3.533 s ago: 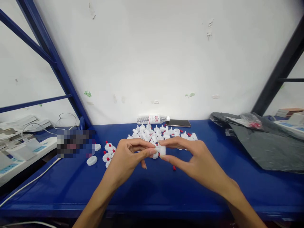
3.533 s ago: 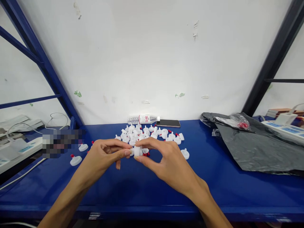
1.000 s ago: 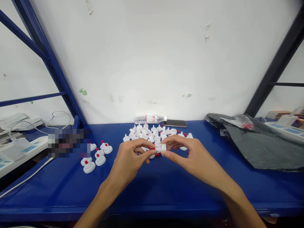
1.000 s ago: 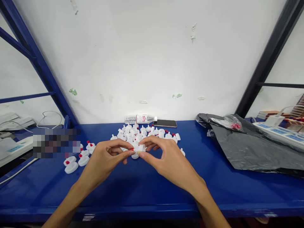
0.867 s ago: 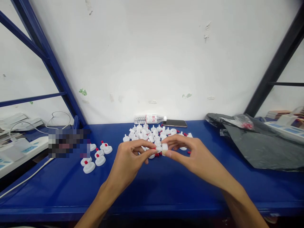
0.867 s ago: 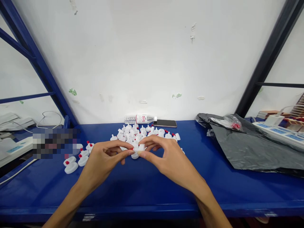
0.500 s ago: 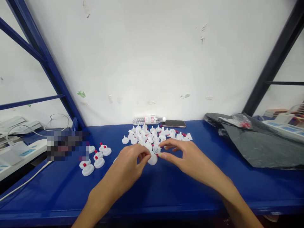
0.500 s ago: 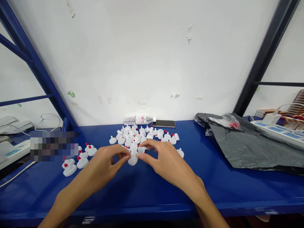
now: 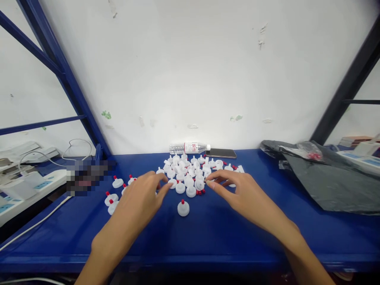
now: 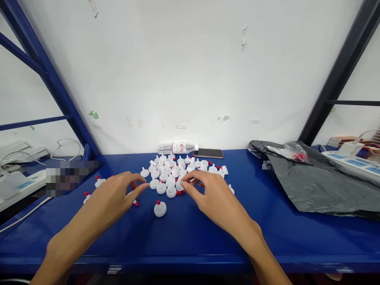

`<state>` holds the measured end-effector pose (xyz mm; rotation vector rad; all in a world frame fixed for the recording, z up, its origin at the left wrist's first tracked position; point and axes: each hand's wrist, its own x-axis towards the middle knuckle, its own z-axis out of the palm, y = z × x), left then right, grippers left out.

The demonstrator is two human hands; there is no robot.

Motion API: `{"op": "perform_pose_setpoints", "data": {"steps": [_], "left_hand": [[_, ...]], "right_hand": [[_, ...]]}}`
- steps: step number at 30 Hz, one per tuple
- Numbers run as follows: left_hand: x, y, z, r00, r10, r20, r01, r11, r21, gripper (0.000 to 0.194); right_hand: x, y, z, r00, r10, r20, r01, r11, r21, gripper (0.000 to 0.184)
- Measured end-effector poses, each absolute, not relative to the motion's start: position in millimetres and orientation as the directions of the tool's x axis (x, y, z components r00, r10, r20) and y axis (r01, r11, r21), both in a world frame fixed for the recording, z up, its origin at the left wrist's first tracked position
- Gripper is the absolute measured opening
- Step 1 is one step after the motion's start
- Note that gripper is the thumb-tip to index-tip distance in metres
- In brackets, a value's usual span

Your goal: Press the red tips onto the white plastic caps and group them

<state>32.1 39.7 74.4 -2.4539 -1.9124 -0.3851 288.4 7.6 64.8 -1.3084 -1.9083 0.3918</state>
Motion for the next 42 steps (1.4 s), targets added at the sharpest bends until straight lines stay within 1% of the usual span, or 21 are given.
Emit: {"op": "perform_pose_setpoints", "data": {"steps": [2,4,7,9,14,16,19,22,24,26,28,31,33,35,36,38,40,41,42], "left_hand": [[22.9,41.5,75.5,0.131,0.974,0.183,0.987,-0.145,0.064,0.032],[16.4,45.2,74.0,0.096,0.989,0.110,0.994,-0.101,0.047,0.030],[12.7,52.9,71.7,0.106,0.994,0.010,0.990,-0.107,0.091,0.019],[12.7,57.4,72.1,0.116,0.993,-0.009,0.985,-0.114,0.126,0.017],[10.9,62.9,72.0,0.138,0.990,-0.037,0.963,-0.125,0.237,0.026],[7.7,65.5,68.6,0.148,0.988,-0.039,0.958,-0.134,0.254,0.029],[0.5,70.2,63.9,0.170,0.985,-0.013,0.962,-0.163,0.217,0.033],[-4.2,69.6,66.9,0.114,0.993,0.033,0.978,-0.118,0.171,0.039],[-1.8,63.8,72.9,0.078,0.992,0.095,0.985,-0.092,0.148,0.043],[6.2,54.6,77.9,0.106,0.981,0.164,0.980,-0.131,0.151,0.042],[17.7,45.1,78.1,0.163,0.967,0.197,0.970,-0.194,0.149,0.037],[31.6,37.7,68.8,0.240,0.958,0.153,0.966,-0.252,0.063,0.030],[33.7,39.8,61.2,0.256,0.963,0.079,0.966,-0.257,0.000,0.032],[29.9,45.6,57.3,0.216,0.976,0.023,0.976,-0.214,-0.048,0.037],[26.9,48.5,57.4,0.177,0.984,0.016,0.982,-0.175,-0.076,0.039],[21.4,51.8,61.2,0.102,0.994,0.039,0.987,-0.096,-0.128,0.042],[20.1,49.6,67.5,0.062,0.995,0.076,0.988,-0.050,-0.148,0.042],[21.8,46.2,70.7,0.062,0.994,0.095,0.990,-0.049,-0.135,0.041],[25.1,41.3,73.4,0.082,0.990,0.111,0.993,-0.071,-0.094,0.040]], "right_hand": [[288.4,7.7,65.0,-0.159,0.897,0.412,0.663,0.406,-0.629,0.022],[288.6,8.0,64.6,-0.154,0.901,0.406,0.670,0.398,-0.627,0.022],[289.1,8.8,63.1,-0.156,0.900,0.408,0.677,0.398,-0.619,0.021],[289.4,9.2,62.1,-0.153,0.898,0.412,0.683,0.397,-0.613,0.021],[289.2,9.4,61.8,-0.159,0.894,0.418,0.691,0.403,-0.600,0.021],[288.8,9.6,62.2,-0.159,0.898,0.410,0.691,0.398,-0.603,0.021],[288.5,10.0,62.7,-0.155,0.907,0.391,0.696,0.382,-0.609,0.020],[288.6,10.4,62.3,-0.154,0.914,0.374,0.702,0.368,-0.609,0.019],[288.7,10.6,61.7,-0.152,0.914,0.376,0.707,0.366,-0.605,0.019],[288.8,10.9,60.9,-0.148,0.913,0.379,0.712,0.365,-0.600,0.019],[288.7,11.0,60.3,-0.146,0.913,0.380,0.715,0.363,-0.598,0.019],[288.4,11.3,59.7,-0.149,0.909,0.390,0.716,0.371,-0.591,0.019],[288.3,11.5,59.5,-0.148,0.906,0.397,0.713,0.376,-0.591,0.019],[288.3,11.7,59.2,-0.144,0.907,0.397,0.711,0.374,-0.595,0.019],[288.2,11.8,59.1,-0.144,0.908,0.393,0.710,0.372,-0.598,0.019],[288.1,12.0,58.8,-0.144,0.910,0.388,0.711,0.368,-0.599,0.019],[287.8,12.2,58.5,-0.145,0.910,0.388,0.710,0.369,-0.599,0.020],[287.6,12.3,58.3,-0.146,0.909,0.390,0.710,0.371,-0.599,0.019],[287.5,12.5,58.1,-0.147,0.908,0.391,0.710,0.372,-0.598,0.019]]}}
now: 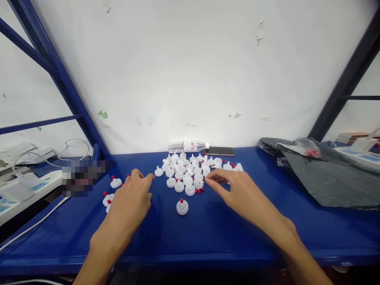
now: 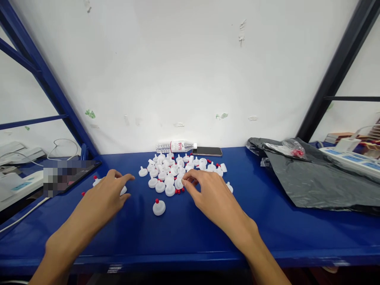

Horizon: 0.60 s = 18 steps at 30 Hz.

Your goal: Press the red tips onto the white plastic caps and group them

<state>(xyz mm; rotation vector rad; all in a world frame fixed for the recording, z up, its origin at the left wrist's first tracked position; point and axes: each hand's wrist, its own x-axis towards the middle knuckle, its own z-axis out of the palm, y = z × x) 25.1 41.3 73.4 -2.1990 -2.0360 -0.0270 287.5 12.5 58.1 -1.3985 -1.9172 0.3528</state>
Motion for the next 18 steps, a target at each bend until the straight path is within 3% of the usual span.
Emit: {"op": "perform_pose_setpoints", "data": {"steps": [4,7,12,16,18], "left_hand": [[50.3,17.0,75.7,0.323,0.930,0.174,0.900,-0.359,0.248,0.041],[68.4,8.6,68.9,0.446,0.880,0.162,0.811,-0.474,0.342,0.045],[58.7,26.6,55.5,0.427,0.903,0.049,0.879,-0.427,0.210,0.027],[34.7,41.8,57.8,0.311,0.943,0.122,0.950,-0.312,-0.008,0.031],[33.7,42.4,61.5,0.282,0.935,0.217,0.959,-0.275,-0.061,0.028]], "right_hand": [[287.8,13.3,57.2,-0.148,0.908,0.392,0.717,0.372,-0.590,0.018],[288.6,14.2,55.9,-0.153,0.907,0.392,0.721,0.374,-0.583,0.018],[289.0,15.3,54.6,-0.149,0.906,0.397,0.740,0.368,-0.562,0.018],[287.8,15.3,54.9,-0.144,0.906,0.397,0.752,0.361,-0.551,0.018],[287.4,15.3,54.7,-0.148,0.904,0.400,0.755,0.365,-0.545,0.018]]}}
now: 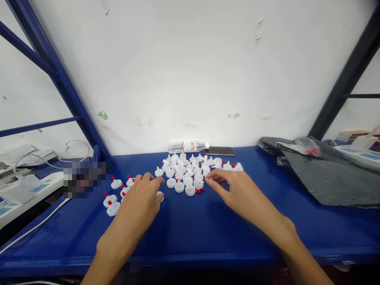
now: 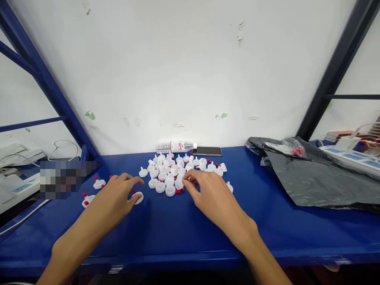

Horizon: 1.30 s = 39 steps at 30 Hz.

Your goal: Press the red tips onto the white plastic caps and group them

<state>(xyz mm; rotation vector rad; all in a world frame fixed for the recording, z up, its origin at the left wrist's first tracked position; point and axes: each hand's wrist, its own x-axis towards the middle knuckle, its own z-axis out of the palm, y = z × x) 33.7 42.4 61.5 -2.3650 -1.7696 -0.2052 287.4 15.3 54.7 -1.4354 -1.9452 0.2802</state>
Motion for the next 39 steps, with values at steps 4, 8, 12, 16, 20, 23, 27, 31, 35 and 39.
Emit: {"op": "perform_pose_setpoints", "data": {"steps": [4,8,12,16,20,23,27,31,35,39], "left_hand": [[55.8,37.8,58.4,0.325,0.887,0.327,0.937,-0.349,0.018,0.027],[77.2,40.8,43.3,0.426,0.864,0.270,0.866,-0.475,0.156,0.035],[79.4,46.5,38.9,0.448,0.853,0.268,0.848,-0.500,0.174,0.029],[76.2,45.0,49.0,0.429,0.837,0.339,0.768,-0.536,0.351,0.020],[79.7,38.4,59.5,0.362,0.851,0.380,0.539,-0.524,0.660,0.018],[85.0,35.6,59.4,0.319,0.885,0.338,0.412,-0.451,0.792,0.024],[89.5,38.1,46.8,0.310,0.886,0.346,0.600,-0.465,0.652,0.025],[91.5,40.4,35.2,0.362,0.882,0.302,0.837,-0.450,0.313,0.023],[92.5,39.3,33.7,0.404,0.884,0.237,0.883,-0.444,0.153,0.026],[93.9,39.2,31.1,0.446,0.868,0.219,0.880,-0.470,0.071,0.026]], "right_hand": [[287.6,15.7,53.5,-0.167,0.898,0.408,0.762,0.380,-0.524,0.018],[288.2,15.6,53.3,-0.171,0.901,0.399,0.769,0.376,-0.518,0.019],[288.2,15.4,54.1,-0.183,0.904,0.386,0.768,0.377,-0.517,0.021],[287.9,14.2,53.6,-0.190,0.907,0.377,0.743,0.383,-0.548,0.020],[286.0,9.2,55.7,-0.225,0.900,0.372,0.694,0.416,-0.587,0.034],[284.8,6.6,59.8,-0.264,0.889,0.373,0.680,0.446,-0.582,0.030],[287.6,10.8,60.6,-0.148,0.918,0.369,0.751,0.347,-0.562,0.028],[290.7,16.2,56.8,-0.055,0.927,0.372,0.815,0.257,-0.520,0.034],[288.7,15.1,56.9,-0.087,0.929,0.359,0.802,0.279,-0.529,0.034],[286.1,13.1,58.9,-0.091,0.932,0.350,0.814,0.272,-0.513,0.036]]}}
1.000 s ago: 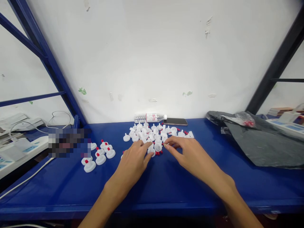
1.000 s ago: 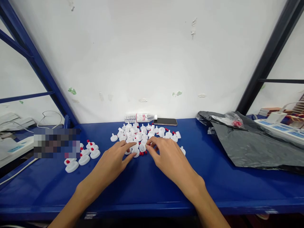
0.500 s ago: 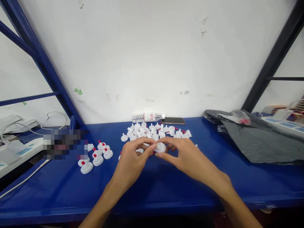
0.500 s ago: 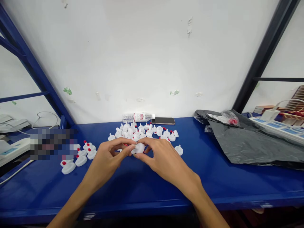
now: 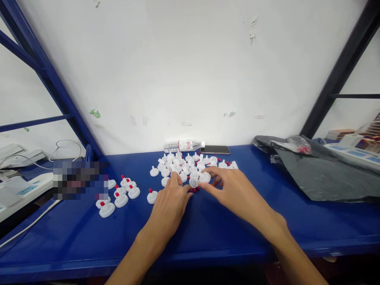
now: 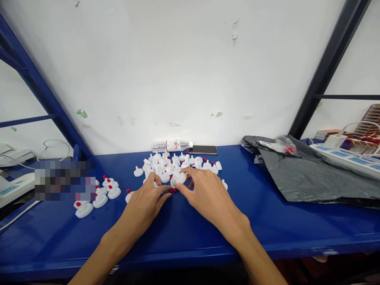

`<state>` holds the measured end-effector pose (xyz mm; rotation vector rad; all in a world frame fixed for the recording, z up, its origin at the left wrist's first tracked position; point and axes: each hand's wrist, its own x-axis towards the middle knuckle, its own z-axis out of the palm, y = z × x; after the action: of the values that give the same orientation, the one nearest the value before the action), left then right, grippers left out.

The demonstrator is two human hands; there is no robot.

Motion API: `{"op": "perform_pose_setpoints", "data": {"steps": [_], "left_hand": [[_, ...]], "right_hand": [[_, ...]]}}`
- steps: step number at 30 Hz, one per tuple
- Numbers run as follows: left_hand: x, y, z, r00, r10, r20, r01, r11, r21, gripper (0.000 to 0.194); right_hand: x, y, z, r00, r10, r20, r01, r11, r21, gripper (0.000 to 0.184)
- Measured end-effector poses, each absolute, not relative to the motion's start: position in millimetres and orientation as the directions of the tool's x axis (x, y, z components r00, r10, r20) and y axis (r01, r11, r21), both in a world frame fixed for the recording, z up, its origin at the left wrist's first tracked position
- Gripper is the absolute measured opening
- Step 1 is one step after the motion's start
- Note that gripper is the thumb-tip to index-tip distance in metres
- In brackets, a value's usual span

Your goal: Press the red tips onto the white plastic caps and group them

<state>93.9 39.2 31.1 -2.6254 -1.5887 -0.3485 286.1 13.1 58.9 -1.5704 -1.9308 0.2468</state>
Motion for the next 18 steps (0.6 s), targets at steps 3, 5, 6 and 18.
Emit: {"op": "perform_pose_setpoints", "data": {"steps": [3,5,6,18], "left_hand": [[96.0,39.5,26.9,0.474,0.851,0.227,0.871,-0.491,0.022,0.026],[97.4,39.4,25.5,0.496,0.836,0.236,0.860,-0.511,0.003,0.025],[97.9,39.2,25.7,0.506,0.828,0.243,0.853,-0.521,-0.001,0.024],[79.7,42.2,50.7,0.397,0.691,0.604,0.574,-0.700,0.424,0.009]], "right_hand": [[286.2,13.4,58.5,-0.095,0.933,0.348,0.814,0.274,-0.512,0.036],[286.9,13.8,57.6,-0.102,0.931,0.351,0.809,0.283,-0.515,0.036],[287.2,14.0,57.1,-0.104,0.930,0.352,0.807,0.286,-0.516,0.036],[285.7,10.2,57.6,-0.208,0.894,0.396,0.752,0.405,-0.520,0.024]]}}
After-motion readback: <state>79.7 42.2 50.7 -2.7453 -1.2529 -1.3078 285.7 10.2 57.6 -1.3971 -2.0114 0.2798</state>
